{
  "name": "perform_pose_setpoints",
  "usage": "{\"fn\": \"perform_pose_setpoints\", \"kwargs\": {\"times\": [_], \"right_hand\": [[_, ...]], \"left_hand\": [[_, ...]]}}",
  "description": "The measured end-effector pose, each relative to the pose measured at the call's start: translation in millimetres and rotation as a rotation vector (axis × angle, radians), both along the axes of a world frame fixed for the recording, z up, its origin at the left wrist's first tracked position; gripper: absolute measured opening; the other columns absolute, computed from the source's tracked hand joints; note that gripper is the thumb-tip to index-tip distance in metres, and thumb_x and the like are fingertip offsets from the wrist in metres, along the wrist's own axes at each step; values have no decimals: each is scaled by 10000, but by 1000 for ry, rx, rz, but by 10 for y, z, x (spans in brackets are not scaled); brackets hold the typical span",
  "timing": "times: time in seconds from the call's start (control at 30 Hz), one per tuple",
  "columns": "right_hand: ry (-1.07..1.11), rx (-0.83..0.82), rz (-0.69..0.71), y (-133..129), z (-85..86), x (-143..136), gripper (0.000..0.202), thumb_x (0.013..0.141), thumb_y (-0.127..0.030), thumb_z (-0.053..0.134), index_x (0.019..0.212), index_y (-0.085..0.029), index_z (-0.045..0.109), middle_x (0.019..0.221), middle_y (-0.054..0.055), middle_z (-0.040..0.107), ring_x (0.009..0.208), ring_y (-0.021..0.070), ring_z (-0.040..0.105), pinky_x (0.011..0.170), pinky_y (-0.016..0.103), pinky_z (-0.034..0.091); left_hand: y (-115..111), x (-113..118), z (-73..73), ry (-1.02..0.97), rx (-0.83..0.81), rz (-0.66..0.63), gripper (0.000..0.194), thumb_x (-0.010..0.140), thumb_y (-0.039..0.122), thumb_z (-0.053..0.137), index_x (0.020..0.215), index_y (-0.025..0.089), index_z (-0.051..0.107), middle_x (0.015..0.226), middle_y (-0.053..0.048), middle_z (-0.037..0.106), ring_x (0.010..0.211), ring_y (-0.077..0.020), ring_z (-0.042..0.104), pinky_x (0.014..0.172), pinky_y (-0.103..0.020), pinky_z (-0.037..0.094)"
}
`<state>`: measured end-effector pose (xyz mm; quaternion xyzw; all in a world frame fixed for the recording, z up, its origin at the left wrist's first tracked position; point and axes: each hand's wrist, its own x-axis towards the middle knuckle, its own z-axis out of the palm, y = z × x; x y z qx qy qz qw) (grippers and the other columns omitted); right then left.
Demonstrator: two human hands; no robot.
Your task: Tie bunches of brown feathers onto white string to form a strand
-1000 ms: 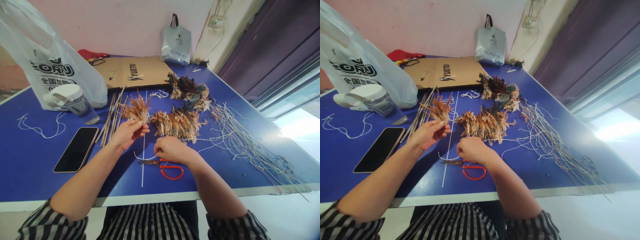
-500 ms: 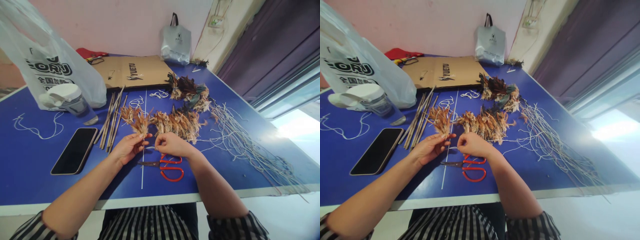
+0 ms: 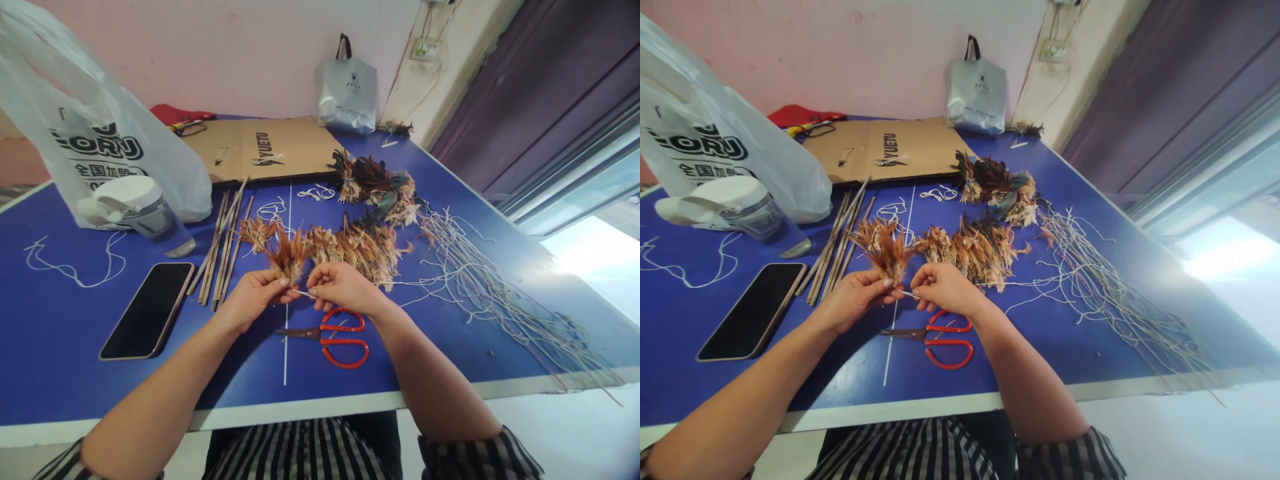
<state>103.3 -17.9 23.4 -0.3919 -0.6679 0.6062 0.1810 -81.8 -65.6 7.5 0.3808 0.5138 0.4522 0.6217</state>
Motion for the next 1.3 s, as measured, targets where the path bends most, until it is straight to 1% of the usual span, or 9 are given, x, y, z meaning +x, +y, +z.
{"fn": "perform_pose_setpoints", "kwargs": {"times": [0.17,0.3,0.4,0.6,0.77,0.93,1.07,1.17,1.3], "right_hand": [[-28,88,-69,0,54,32,129,699,-126,545,825,-152,557,583,-31,555,466,86,580,356,139,379],[-30,102,-128,35,170,128,139,689,-88,519,814,-136,555,545,-32,548,438,72,538,378,153,395],[-24,103,-146,51,218,170,162,716,-132,531,869,-120,582,585,-6,583,470,72,535,412,166,417],[-108,86,30,-8,119,67,261,721,-244,608,958,-136,627,546,-12,581,467,71,528,406,156,393],[-85,51,115,14,68,83,144,769,-250,540,796,-127,611,579,5,608,404,47,492,383,150,387],[53,76,45,105,132,220,120,771,-252,528,777,-132,541,728,38,624,581,89,588,480,183,455],[-4,194,-131,175,190,345,133,760,-281,533,757,-147,532,546,-40,499,440,50,442,403,159,341],[-85,315,-240,190,229,405,166,746,-312,542,725,-149,561,484,-64,407,409,44,343,388,172,252],[-138,322,-240,143,251,356,205,720,-334,554,752,-142,617,478,-61,391,416,53,315,404,194,226]], "left_hand": [[-8,-37,52,29,12,-6,222,657,289,704,784,108,682,710,-79,702,654,-133,650,621,-194,501],[16,-127,79,56,3,-23,200,656,269,707,759,101,676,705,-84,700,648,-132,649,611,-186,502],[26,-176,92,40,-14,-25,183,667,251,700,760,96,678,722,-93,702,650,-126,650,630,-184,506],[-9,-148,113,-35,-31,-41,159,672,229,701,767,104,679,708,-90,701,642,-116,650,593,-152,502],[-14,-140,113,-15,-36,-84,167,665,243,707,757,105,682,713,-100,702,649,-125,651,591,-158,501],[-8,-173,95,53,-57,-213,189,690,283,682,753,105,688,710,-109,701,621,-120,645,590,-169,501],[-8,-208,113,135,-88,-323,194,694,289,673,758,106,695,695,-109,697,598,-128,640,553,-185,498],[-2,-236,154,191,-79,-267,205,664,285,695,769,109,698,616,-87,677,557,-133,625,497,-182,479],[18,-268,185,122,32,-80,212,649,281,707,799,130,703,585,-52,654,524,-109,590,462,-160,443]]}}
